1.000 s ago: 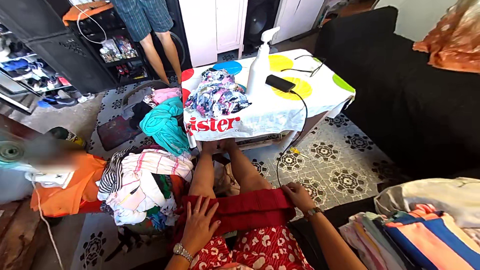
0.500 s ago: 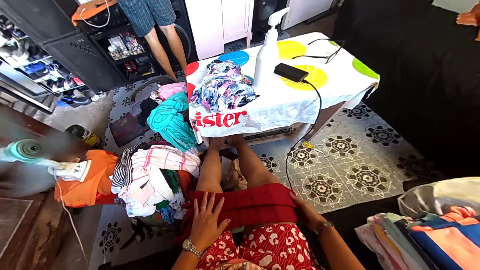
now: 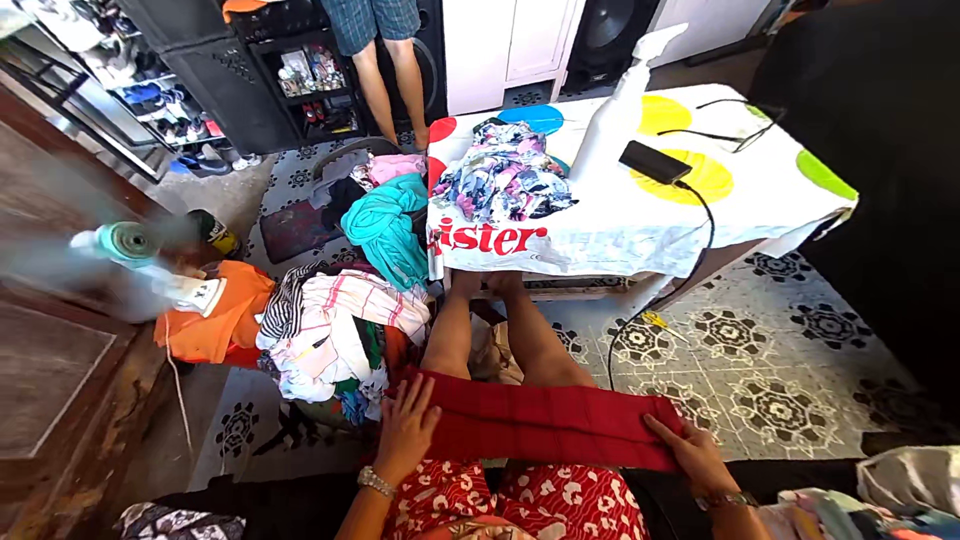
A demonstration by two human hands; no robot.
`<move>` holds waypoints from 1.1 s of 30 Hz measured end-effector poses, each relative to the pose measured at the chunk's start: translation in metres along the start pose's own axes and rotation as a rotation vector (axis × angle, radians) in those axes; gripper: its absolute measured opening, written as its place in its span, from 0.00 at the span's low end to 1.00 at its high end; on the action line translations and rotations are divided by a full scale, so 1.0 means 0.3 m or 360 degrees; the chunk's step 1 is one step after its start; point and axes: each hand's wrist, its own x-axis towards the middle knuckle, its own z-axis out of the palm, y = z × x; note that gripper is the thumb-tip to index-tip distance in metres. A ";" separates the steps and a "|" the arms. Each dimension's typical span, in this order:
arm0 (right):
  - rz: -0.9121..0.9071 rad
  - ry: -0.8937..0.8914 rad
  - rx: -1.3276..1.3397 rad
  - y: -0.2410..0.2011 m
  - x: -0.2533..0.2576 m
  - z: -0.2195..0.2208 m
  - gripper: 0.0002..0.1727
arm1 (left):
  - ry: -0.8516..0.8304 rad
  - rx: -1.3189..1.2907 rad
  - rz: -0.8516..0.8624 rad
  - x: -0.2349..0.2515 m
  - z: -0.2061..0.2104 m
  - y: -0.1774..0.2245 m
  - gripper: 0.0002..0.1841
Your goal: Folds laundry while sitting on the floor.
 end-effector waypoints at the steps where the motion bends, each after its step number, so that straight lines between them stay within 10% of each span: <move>1: 0.0028 0.0006 0.0047 0.008 -0.001 0.007 0.17 | -0.0077 -0.0186 -0.0085 -0.007 -0.005 -0.071 0.32; 4: 0.0128 0.0015 0.0295 0.002 -0.012 0.024 0.16 | -0.0190 -0.0736 -0.0235 -0.049 0.016 -0.209 0.35; 10: 0.0119 -0.0120 0.0909 -0.141 -0.117 -0.009 0.14 | 0.0328 -0.0062 0.0108 -0.078 -0.023 -0.003 0.40; 17: -0.0071 -0.0024 0.0762 -0.217 -0.138 -0.053 0.11 | -0.0257 -0.0019 0.0916 -0.017 0.123 0.455 0.41; 25: -0.0413 -0.0017 0.0536 -0.305 -0.208 -0.053 0.14 | -0.0710 0.0236 0.0965 0.062 0.319 0.645 0.46; 33: -0.0321 -0.1307 -0.0587 -0.341 -0.238 0.289 0.35 | -0.0979 0.0142 0.1016 -0.090 0.138 0.507 0.33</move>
